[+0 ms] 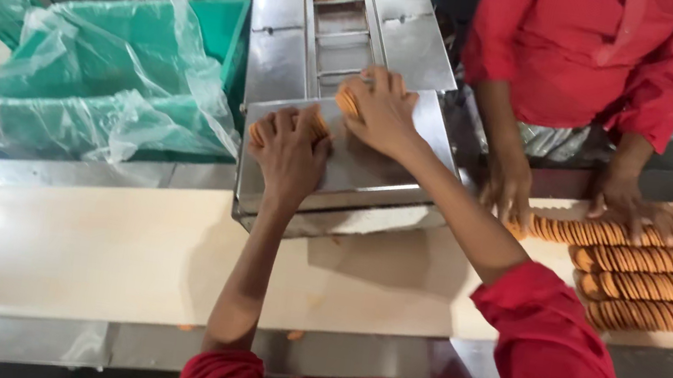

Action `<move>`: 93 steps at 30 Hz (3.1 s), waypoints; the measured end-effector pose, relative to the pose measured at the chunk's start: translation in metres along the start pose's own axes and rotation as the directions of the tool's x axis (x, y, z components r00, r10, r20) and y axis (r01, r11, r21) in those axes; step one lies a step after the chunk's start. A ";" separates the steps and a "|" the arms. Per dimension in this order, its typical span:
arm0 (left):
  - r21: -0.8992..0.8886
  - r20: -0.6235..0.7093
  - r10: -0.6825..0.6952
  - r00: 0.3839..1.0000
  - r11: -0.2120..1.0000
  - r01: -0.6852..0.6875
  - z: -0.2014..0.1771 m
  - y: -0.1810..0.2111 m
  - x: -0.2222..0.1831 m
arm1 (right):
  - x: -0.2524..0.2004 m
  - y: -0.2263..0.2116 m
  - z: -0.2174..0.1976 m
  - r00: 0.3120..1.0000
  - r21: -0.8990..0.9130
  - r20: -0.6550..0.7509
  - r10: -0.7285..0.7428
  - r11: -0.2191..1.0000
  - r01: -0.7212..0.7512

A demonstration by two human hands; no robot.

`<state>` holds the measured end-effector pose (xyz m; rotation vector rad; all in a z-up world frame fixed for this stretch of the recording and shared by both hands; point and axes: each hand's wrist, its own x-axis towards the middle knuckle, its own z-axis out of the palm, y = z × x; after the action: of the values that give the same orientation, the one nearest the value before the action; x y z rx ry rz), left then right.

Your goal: The person aligns stacks of biscuits on a conveyor belt and feeds them into the intake of a packaging machine.

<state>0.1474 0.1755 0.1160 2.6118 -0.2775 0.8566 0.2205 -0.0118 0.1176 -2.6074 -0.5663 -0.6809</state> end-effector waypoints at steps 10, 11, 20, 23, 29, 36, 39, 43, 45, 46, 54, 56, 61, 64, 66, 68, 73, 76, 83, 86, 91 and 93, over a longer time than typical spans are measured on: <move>0.041 -0.020 -0.039 0.999 0.998 0.040 0.026 -0.026 0.025 | 0.070 0.015 0.050 0.854 -0.070 0.488 0.177 0.984 -0.164; 0.024 0.011 -0.037 0.999 0.999 0.037 0.027 -0.029 0.028 | 0.061 0.018 0.046 0.898 -0.061 0.413 0.152 0.988 -0.140; -0.029 0.554 -0.106 0.826 0.989 0.146 0.074 -0.008 0.138 | -0.028 0.015 -0.013 0.958 -0.239 0.196 0.212 0.957 -0.163; 0.106 0.648 -0.301 0.699 0.945 0.309 0.115 0.035 0.152 | -0.043 0.011 -0.018 0.975 -0.221 0.148 0.168 0.966 -0.133; -0.010 0.430 -0.148 0.891 0.986 0.169 0.123 0.026 0.113 | -0.053 0.002 -0.034 0.975 -0.186 0.178 0.136 0.977 -0.103; -0.063 0.292 0.187 0.938 0.982 -0.177 0.041 0.047 0.000 | -0.129 -0.018 -0.035 0.994 -0.391 0.039 0.105 0.917 -0.081; -0.189 0.161 0.334 0.929 0.934 -0.303 0.018 0.080 -0.061 | -0.213 -0.022 -0.048 0.995 -0.286 -0.014 0.101 0.953 -0.101; -0.483 0.100 0.457 0.884 0.799 -0.359 0.061 0.149 -0.136 | -0.299 0.029 -0.070 0.667 -0.440 0.159 0.728 0.657 -0.612; -0.540 0.455 0.395 0.799 0.835 -0.106 0.091 0.188 -0.172 | -0.347 0.067 -0.099 0.564 -0.423 0.017 0.825 0.517 -0.744; -0.531 0.517 0.402 0.755 0.843 -0.086 0.102 0.205 -0.188 | -0.368 0.086 -0.113 0.557 -0.461 -0.060 0.828 0.472 -0.751; -0.680 0.458 0.507 0.730 0.729 -0.080 0.157 0.267 -0.231 | -0.482 0.199 -0.156 0.586 -0.563 -0.250 0.771 0.377 -0.736; -0.798 0.353 0.522 0.777 0.601 -0.042 0.163 0.266 -0.233 | -0.483 0.201 -0.162 0.582 -0.514 -0.161 0.797 0.435 -0.739; -0.792 0.308 0.486 0.818 0.607 -0.063 0.149 0.241 -0.219 | -0.468 0.173 -0.171 0.642 -0.160 0.030 0.766 0.637 -0.754; -0.632 0.427 0.464 0.776 0.767 -0.111 0.125 0.247 -0.215 | -0.450 0.138 -0.168 0.693 0.006 0.200 0.693 0.706 -0.708; -0.537 0.459 0.436 0.774 0.830 -0.149 0.114 0.257 -0.219 | -0.441 0.113 -0.161 0.784 -0.110 0.115 0.611 0.792 -0.601; -0.508 0.372 0.447 0.814 0.832 -0.224 0.111 0.265 -0.224 | -0.438 0.100 -0.148 0.837 -0.208 0.042 0.545 0.824 -0.527; -0.570 0.358 0.477 0.802 0.793 -0.217 0.119 0.253 -0.221 | -0.475 0.138 -0.129 0.892 -0.100 -0.164 0.422 0.892 -0.440; -0.609 0.262 0.450 0.854 0.763 -0.216 0.111 0.221 -0.219 | -0.500 0.169 -0.137 0.849 -0.123 -0.237 0.473 0.852 -0.509; -0.636 0.242 0.273 0.931 0.769 -0.060 0.016 0.148 -0.168 | -0.379 0.134 -0.148 0.900 -0.119 -0.335 0.280 0.935 -0.335; -0.309 -0.031 0.225 0.974 0.924 -0.224 -0.018 0.120 -0.113 | -0.272 0.081 -0.140 0.946 -0.039 -0.324 0.026 0.998 -0.041; -0.055 -0.022 -0.081 0.996 0.995 0.080 -0.035 0.060 -0.005 | -0.062 0.042 -0.068 0.942 0.106 -0.322 -0.091 0.986 0.131; 0.015 0.013 -0.170 0.985 0.985 0.170 -0.028 0.043 0.009 | -0.004 0.033 -0.037 0.987 0.109 -0.156 0.036 0.994 -0.019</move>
<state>0.1269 0.1470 0.1543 2.6100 -0.0505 0.7838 0.2193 -0.0571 0.1369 -2.4310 -0.5034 -0.8161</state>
